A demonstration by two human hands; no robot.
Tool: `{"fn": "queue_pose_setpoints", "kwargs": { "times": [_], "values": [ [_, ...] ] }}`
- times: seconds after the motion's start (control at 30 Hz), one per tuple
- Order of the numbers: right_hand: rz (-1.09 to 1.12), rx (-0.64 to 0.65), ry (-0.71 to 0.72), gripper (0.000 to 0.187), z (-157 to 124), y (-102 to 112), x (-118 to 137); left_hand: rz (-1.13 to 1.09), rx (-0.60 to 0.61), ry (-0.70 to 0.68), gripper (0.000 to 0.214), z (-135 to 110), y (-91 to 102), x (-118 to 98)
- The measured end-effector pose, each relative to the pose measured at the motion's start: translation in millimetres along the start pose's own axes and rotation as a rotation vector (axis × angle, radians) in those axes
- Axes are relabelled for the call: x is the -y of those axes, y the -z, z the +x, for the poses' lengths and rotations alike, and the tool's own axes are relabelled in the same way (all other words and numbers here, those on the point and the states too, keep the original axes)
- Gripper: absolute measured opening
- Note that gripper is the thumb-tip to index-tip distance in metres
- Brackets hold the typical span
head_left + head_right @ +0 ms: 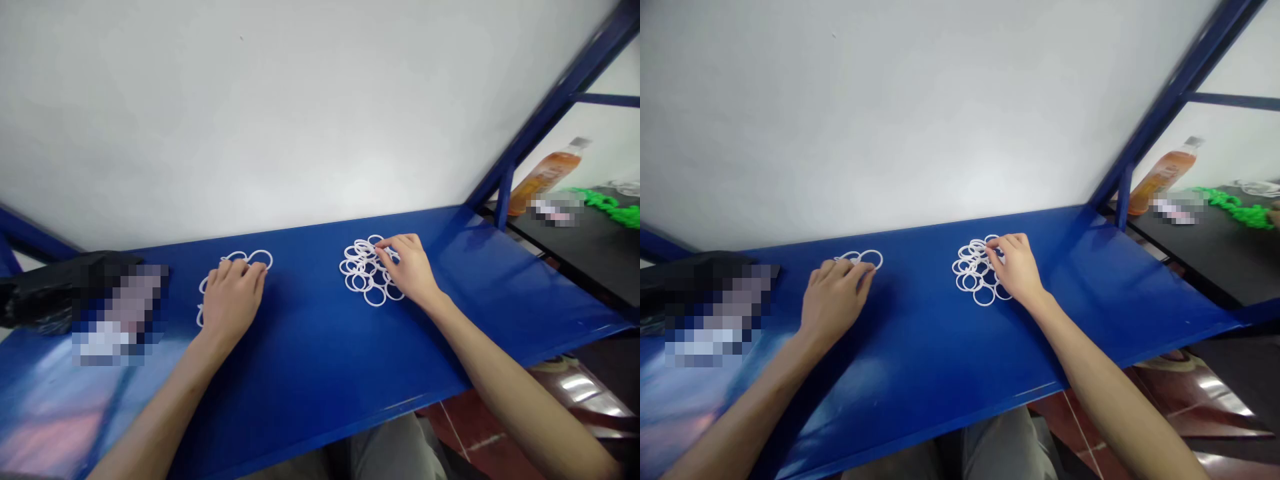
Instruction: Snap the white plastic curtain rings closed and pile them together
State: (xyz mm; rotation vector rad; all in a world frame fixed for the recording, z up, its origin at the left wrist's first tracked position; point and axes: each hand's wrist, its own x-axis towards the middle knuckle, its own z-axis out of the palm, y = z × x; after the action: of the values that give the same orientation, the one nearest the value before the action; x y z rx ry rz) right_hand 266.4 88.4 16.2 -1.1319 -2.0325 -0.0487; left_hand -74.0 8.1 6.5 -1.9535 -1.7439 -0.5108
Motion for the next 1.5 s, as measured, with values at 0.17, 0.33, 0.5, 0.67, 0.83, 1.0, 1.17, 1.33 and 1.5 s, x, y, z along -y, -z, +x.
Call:
{"fn": "queue_pose_setpoints", "kwargs": {
  "times": [0.17, 0.33, 0.5, 0.67, 0.83, 1.0, 1.17, 1.33, 1.5],
  "values": [
    [0.216, 0.085, 0.131, 0.011, -14, 3, 47, -0.390, -0.069, -0.310, 0.014, -6, 17.1, -39],
    [0.475, 0.380, 0.093, 0.017, -26, -4, 76, -0.569, -0.086, -0.387, 0.009, -11, 23.6, -68],
    [0.561, 0.436, -0.088, 0.015, -29, -6, 83, -0.573, -0.159, -0.167, 0.010, -13, 19.3, -70],
    [0.617, 0.401, -0.101, 0.015, -35, -13, 87, -0.810, 0.040, 0.079, 0.011, -15, 19.8, -75],
    [0.560, 0.392, -0.160, 0.016, -38, -18, 89, -1.078, 0.224, 0.294, 0.020, -14, 21.2, -77],
    [0.586, 0.346, -0.105, 0.002, -36, -19, 90, -1.180, 0.296, 0.280, 0.023, -15, 20.0, -78],
    [0.577, 0.266, -0.033, 0.005, -38, -21, 91, -1.116, 0.339, 0.195, 0.021, -15, 21.5, -82],
    [0.563, 0.226, 0.110, 0.011, -43, -20, 92, -1.054, 0.279, 0.114, 0.016, -15, 23.7, -82],
    [0.504, 0.212, 0.282, 0.014, -48, -16, 90, -0.972, 0.202, -0.070, 0.018, -21, 25.8, -81]
  ]
}}
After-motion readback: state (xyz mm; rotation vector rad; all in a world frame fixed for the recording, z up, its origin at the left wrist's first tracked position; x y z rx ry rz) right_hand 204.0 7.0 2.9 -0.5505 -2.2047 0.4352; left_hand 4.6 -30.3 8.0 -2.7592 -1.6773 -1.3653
